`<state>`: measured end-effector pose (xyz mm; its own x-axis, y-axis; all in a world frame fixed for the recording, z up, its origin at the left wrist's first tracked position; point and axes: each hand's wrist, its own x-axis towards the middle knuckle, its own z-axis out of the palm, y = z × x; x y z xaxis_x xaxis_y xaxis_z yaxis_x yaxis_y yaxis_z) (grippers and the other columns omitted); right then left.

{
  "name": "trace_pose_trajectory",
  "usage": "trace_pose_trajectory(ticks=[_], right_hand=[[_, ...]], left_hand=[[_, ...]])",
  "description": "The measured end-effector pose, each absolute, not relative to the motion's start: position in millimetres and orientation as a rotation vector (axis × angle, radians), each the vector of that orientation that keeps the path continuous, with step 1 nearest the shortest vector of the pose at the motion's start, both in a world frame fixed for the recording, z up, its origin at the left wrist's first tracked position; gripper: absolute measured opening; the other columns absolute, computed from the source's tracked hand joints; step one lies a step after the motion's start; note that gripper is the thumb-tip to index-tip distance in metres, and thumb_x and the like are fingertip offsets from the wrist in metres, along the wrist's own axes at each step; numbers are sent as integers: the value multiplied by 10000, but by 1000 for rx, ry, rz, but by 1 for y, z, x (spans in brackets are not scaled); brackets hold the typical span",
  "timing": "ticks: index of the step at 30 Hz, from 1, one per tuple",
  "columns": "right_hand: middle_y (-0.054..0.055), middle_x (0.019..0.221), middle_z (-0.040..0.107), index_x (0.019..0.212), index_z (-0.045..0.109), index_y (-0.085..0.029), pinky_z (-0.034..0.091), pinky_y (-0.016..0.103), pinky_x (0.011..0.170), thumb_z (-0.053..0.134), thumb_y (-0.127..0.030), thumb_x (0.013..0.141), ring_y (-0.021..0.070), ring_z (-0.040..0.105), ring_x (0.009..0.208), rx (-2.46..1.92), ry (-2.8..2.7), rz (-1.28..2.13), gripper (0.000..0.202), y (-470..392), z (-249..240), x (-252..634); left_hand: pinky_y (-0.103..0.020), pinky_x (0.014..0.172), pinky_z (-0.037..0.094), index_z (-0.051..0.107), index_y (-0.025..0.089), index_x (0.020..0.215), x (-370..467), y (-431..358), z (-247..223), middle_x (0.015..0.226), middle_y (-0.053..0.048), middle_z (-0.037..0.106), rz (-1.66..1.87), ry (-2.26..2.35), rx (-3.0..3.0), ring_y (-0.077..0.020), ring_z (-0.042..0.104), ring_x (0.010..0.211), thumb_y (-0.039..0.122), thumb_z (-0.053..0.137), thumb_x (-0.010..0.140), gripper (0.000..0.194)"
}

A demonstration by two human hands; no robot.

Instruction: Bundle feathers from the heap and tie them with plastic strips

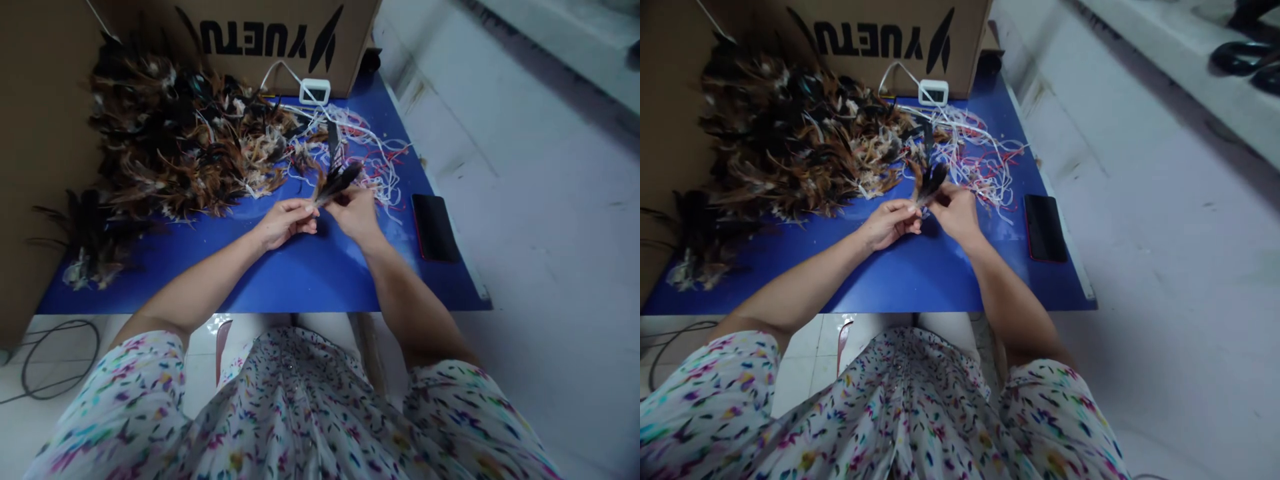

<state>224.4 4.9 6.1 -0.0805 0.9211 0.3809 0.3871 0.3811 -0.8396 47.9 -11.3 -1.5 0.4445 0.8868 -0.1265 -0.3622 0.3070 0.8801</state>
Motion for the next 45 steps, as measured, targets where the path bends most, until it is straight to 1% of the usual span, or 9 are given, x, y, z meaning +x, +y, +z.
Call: trace_pose_trajectory(ticks=[5,9,12,16,20,25,33,39,45], right_hand=[[-22,605,599,657,601,-192,425,269,578,686,-171,743,114,505,560,-1258,-1610,653,123,9,6,226],[-44,587,564,676,597,-192,416,247,566,725,-176,763,91,496,529,-1277,-1451,702,155,15,13,235],[-50,558,557,700,608,-189,374,222,493,707,-198,794,76,467,470,-1324,-1289,776,137,16,20,240],[-58,511,542,688,597,-181,339,200,426,680,-156,787,63,442,410,-1367,-1201,941,132,10,27,234],[-64,490,546,661,574,-178,338,184,397,653,-106,784,45,429,380,-1406,-1196,1049,162,2,27,220],[-47,511,565,660,612,-158,371,187,394,662,-123,776,50,462,402,-1384,-1270,1150,131,-7,23,209],[-43,492,581,627,607,-150,311,177,336,649,-101,781,49,476,359,-1304,-1262,1288,167,-13,28,203],[-5,574,661,661,627,-155,388,186,411,645,-127,823,67,543,442,-1215,-1277,1337,165,-14,26,205],[-2,628,707,757,644,-159,466,176,450,661,-95,807,83,613,508,-1190,-1304,1379,83,-15,22,205]], left_hand=[[-256,741,618,700,114,775,49,-9,-6,785,-32,728,961,701,893,-86,690,663,272,837,759,210],[-248,745,621,699,120,774,48,-9,-4,762,-28,725,964,777,935,-78,684,650,284,808,792,198],[-221,628,611,690,135,775,47,-9,-1,826,-28,743,999,819,948,-69,663,588,343,822,760,247],[-179,437,515,679,145,776,47,-8,0,998,-41,753,1085,892,1005,-18,557,445,444,838,708,346],[-199,467,538,709,142,771,48,-8,-5,1039,-72,727,1169,882,1128,-24,578,470,504,834,701,390],[-234,492,563,752,147,799,49,-10,-11,1327,-123,625,1172,857,1290,-17,589,504,583,813,696,452],[-231,469,503,769,164,787,49,-9,-14,1147,-97,709,1251,929,1399,-31,546,484,590,773,742,428],[-235,507,493,752,169,748,48,-7,-14,1030,-69,725,1325,1021,1441,-43,549,486,587,751,763,418],[-244,546,480,738,173,715,45,-4,-17,927,-45,716,1393,1064,1555,-50,542,490,531,720,817,373]])
